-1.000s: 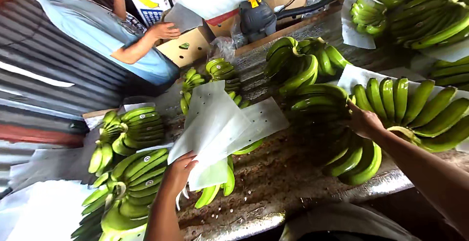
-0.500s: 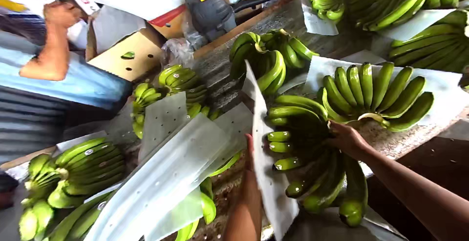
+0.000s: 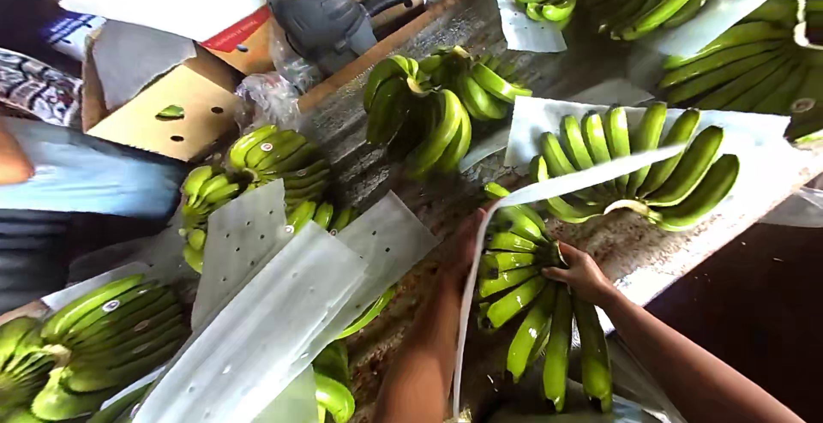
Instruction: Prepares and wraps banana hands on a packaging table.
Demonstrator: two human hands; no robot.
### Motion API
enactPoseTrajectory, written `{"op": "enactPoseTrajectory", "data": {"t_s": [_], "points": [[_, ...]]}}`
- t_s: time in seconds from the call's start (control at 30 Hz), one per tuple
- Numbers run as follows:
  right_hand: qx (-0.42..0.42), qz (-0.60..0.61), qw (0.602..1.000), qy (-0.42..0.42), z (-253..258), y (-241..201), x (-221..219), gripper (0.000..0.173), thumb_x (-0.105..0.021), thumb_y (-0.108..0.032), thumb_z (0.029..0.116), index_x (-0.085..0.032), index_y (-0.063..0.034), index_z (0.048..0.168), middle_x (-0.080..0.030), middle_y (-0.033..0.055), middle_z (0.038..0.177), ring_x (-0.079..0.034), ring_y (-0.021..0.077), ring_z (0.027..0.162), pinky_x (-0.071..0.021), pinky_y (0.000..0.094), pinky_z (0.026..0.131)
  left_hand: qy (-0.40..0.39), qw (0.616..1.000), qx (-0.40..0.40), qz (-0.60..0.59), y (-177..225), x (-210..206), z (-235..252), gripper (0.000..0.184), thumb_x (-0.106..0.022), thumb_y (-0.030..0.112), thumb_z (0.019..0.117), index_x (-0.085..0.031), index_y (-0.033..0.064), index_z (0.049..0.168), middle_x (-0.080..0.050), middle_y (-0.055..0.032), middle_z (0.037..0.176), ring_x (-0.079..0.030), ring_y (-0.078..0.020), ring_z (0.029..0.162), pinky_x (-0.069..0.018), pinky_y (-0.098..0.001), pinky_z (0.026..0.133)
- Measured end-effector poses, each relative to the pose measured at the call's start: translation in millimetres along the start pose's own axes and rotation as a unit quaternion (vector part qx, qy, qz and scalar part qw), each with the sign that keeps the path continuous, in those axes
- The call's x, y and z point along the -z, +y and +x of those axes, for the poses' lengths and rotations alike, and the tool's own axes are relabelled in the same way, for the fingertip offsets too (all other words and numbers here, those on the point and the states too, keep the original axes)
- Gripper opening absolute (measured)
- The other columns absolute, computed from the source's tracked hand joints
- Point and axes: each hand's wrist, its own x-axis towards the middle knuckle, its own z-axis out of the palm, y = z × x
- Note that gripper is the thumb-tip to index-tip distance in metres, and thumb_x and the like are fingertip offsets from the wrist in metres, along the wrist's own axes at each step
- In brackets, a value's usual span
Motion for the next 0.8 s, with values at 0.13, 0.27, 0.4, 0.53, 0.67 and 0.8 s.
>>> {"op": "enactPoseTrajectory", "data": {"t_s": [0.13,0.27,0.4,0.53,0.67,0.8], "points": [[0.006,0.032,0.999,-0.004,1,-1,0,0.078,-0.085,-0.006,0.0774,-0.048,0.0036,0.146,-0.066,0.0187,0.130,-0.065,0.0194,0.118,-0.0516,0.0364,0.104,0.014,0.931,0.355,0.085,116,-14,-23,0.043,-0.028,0.008,0.1122,-0.036,-0.0105,0.150,-0.043,-0.0234,0.154,-0.047,-0.0155,0.136,-0.0352,-0.0220,0.112],[-0.030,0.041,0.999,0.004,2,-5,-1,0.076,-0.085,-0.006,0.0802,-0.048,0.0026,0.147,-0.064,0.0198,0.134,-0.063,0.0213,0.122,-0.0504,0.0381,0.106,0.136,0.981,0.133,-0.042,-55,-2,-40,0.044,-0.028,0.016,0.1124,-0.042,-0.0098,0.144,-0.059,-0.0214,0.132,-0.061,-0.0146,0.113,-0.0526,-0.0290,0.095],[-0.060,0.063,0.996,0.033,-4,-8,-12,0.070,-0.083,-0.008,0.0837,-0.051,-0.0002,0.146,-0.064,0.0204,0.133,-0.064,0.0247,0.121,-0.0503,0.0432,0.105,0.211,0.922,0.196,-0.259,-19,-35,-72,0.042,-0.031,0.023,0.1100,-0.046,0.0005,0.142,-0.060,-0.0147,0.128,-0.060,-0.0187,0.110,-0.0532,-0.0370,0.090],[-0.073,0.105,0.989,0.072,-21,0,-38,0.064,-0.080,-0.011,0.0875,-0.052,-0.0018,0.144,-0.066,0.0193,0.128,-0.066,0.0250,0.114,-0.0539,0.0456,0.099,0.050,0.962,0.261,-0.065,-31,-32,-185,0.040,-0.050,0.009,0.1041,-0.048,-0.0092,0.140,-0.065,-0.0108,0.128,-0.061,-0.0050,0.116,-0.0489,-0.0235,0.103],[-0.100,0.178,0.968,0.146,-38,-18,-82,0.085,-0.080,-0.007,0.0868,-0.032,-0.0025,0.157,-0.057,0.0235,0.141,-0.061,0.0288,0.124,-0.0510,0.0452,0.103,-0.121,0.935,0.321,0.089,-53,-35,-221,0.032,-0.063,0.006,0.0966,-0.064,-0.0145,0.121,-0.069,-0.0233,0.118,-0.064,-0.0197,0.114,-0.0468,-0.0336,0.105],[-0.026,0.079,0.996,0.028,-58,-42,-75,0.081,-0.074,-0.017,0.0948,-0.026,0.0043,0.157,-0.054,0.0263,0.144,-0.060,0.0314,0.127,-0.0502,0.0450,0.107,0.038,0.870,0.371,0.321,-72,-104,-184,0.038,-0.058,0.008,0.0982,-0.059,-0.0171,0.127,-0.060,-0.0335,0.132,-0.054,-0.0433,0.131,-0.0382,-0.0516,0.114]]}}
